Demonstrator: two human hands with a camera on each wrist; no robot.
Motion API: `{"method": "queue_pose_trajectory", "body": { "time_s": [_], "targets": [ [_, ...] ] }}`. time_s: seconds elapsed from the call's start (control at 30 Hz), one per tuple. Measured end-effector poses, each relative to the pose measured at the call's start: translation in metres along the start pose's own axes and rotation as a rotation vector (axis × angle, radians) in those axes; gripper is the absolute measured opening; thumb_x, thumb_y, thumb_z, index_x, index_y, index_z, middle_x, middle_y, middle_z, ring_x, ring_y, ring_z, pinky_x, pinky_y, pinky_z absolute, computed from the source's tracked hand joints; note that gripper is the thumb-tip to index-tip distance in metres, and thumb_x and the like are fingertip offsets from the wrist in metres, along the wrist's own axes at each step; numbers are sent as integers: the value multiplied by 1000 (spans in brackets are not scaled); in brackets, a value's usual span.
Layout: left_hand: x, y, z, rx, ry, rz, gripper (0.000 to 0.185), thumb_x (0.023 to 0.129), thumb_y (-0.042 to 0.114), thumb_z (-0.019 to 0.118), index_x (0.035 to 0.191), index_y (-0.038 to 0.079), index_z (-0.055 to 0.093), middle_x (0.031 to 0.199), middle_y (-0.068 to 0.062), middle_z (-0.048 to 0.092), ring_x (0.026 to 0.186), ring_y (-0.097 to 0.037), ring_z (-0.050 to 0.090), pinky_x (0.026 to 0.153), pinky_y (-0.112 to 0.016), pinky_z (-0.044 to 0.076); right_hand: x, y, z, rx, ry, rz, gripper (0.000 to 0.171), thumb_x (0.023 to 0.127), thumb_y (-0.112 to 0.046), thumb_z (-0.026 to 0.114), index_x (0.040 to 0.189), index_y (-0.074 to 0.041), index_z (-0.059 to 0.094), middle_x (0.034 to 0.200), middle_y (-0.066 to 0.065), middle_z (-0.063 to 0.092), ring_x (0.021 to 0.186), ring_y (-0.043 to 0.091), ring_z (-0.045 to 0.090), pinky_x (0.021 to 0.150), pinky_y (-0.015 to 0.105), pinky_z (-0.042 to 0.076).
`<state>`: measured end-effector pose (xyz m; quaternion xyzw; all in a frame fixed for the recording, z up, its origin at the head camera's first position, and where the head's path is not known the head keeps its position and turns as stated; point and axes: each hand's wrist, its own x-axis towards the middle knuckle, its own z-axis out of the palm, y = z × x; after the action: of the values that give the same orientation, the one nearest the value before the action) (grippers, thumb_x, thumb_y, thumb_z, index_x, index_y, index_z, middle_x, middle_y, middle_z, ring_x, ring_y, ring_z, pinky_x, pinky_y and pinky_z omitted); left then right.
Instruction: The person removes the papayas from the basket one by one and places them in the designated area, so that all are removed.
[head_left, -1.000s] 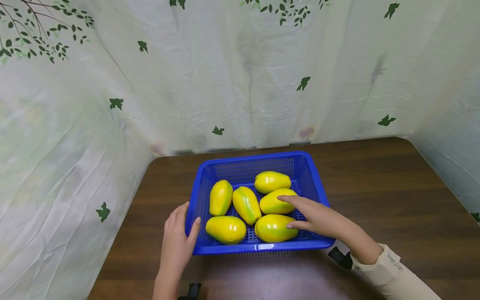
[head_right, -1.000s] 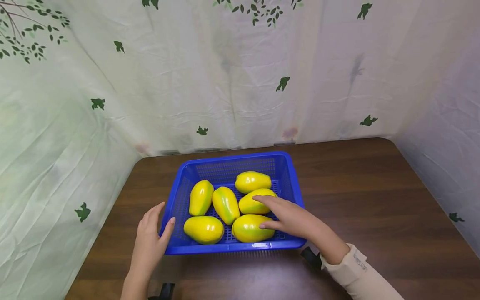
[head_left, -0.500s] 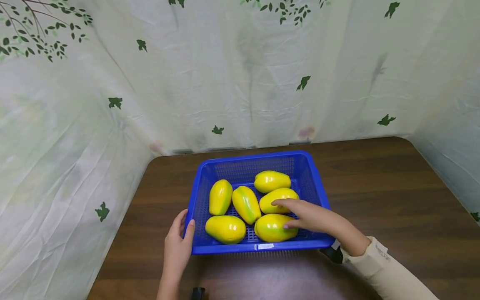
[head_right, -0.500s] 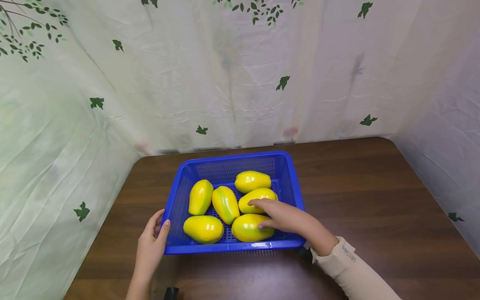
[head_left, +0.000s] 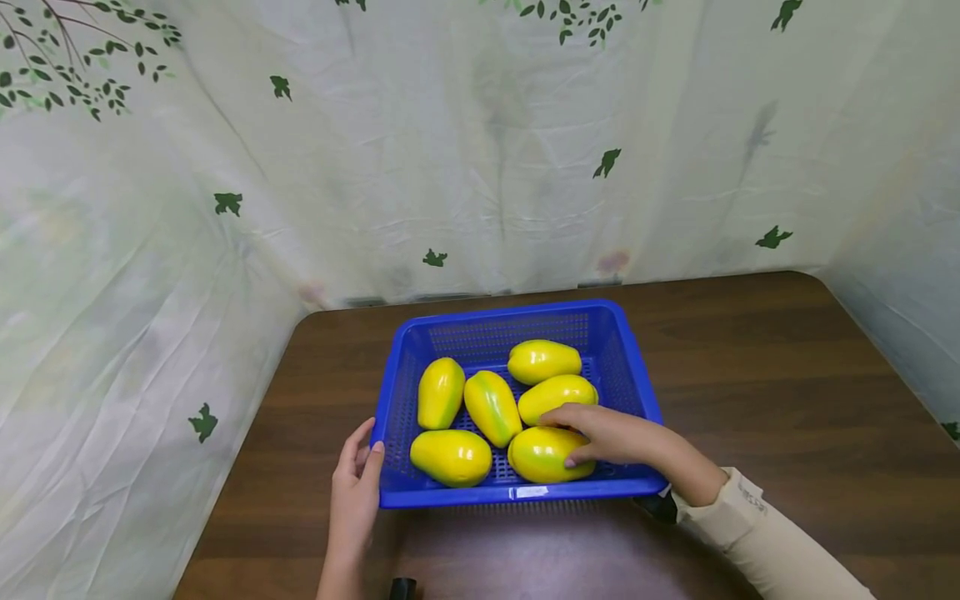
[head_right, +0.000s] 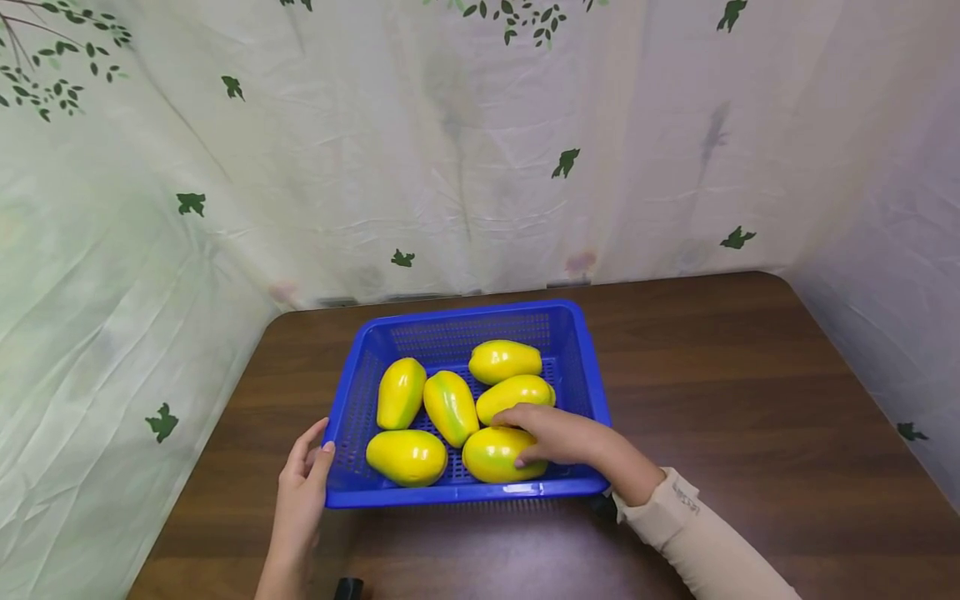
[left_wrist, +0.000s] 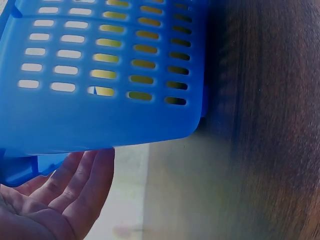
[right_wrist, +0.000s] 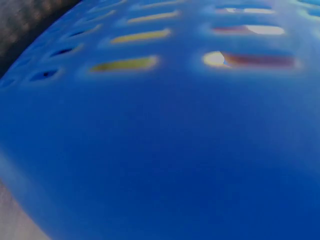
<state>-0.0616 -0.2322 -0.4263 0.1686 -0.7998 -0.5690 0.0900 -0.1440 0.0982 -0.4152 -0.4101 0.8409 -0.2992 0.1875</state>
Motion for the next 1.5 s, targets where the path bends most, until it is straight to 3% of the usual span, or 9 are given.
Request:
{"method": "queue_pose_trajectory", "body": {
  "time_s": [0.13,0.43,0.67,0.93,1.23,1.5],
  "targets": [
    [0,0,1,-1,11,4,35,95,21,45,130,19,44,93,-16,54,71,-21,49,54,-23,42,1,-1,0,-20,-2,-8,49,81,-16,67,124,-2,49,123,8,51,113,21,45,93,36,36],
    [-1,-1,2,5,25,-7,36,95,24,44,131,19,44,96,-15,54,76,-21,50,59,-24,44,1,-1,0,-40,24,-56,42,82,-13,66,120,-2,53,117,5,54,106,18,48,89,34,39],
    [-1,-2,3,14,31,-5,37,96,25,43,132,18,43,98,-15,54,78,-20,49,61,-23,44,2,-1,1,-35,-20,-4,54,77,-15,70,126,-2,49,124,8,50,114,21,45,93,37,36],
    [-1,-2,3,12,27,-31,38,96,27,42,133,20,42,100,-15,54,78,-20,50,60,-23,45,0,-4,-1,-46,-11,-9,53,78,-12,69,126,-3,49,124,6,50,114,19,45,93,35,37],
    [-1,-3,3,7,36,-25,37,96,27,42,132,20,43,97,-14,53,76,-19,49,58,-23,43,-7,-6,-9,-36,59,-56,52,81,-13,67,128,-5,47,126,7,48,115,21,44,91,37,38],
    [-1,-4,3,-5,31,-23,37,96,26,42,133,20,42,98,-15,53,76,-19,49,59,-23,43,-22,-6,-22,-29,185,-92,53,80,-12,67,129,-5,46,127,9,47,117,26,42,92,42,36]
  ]
}}
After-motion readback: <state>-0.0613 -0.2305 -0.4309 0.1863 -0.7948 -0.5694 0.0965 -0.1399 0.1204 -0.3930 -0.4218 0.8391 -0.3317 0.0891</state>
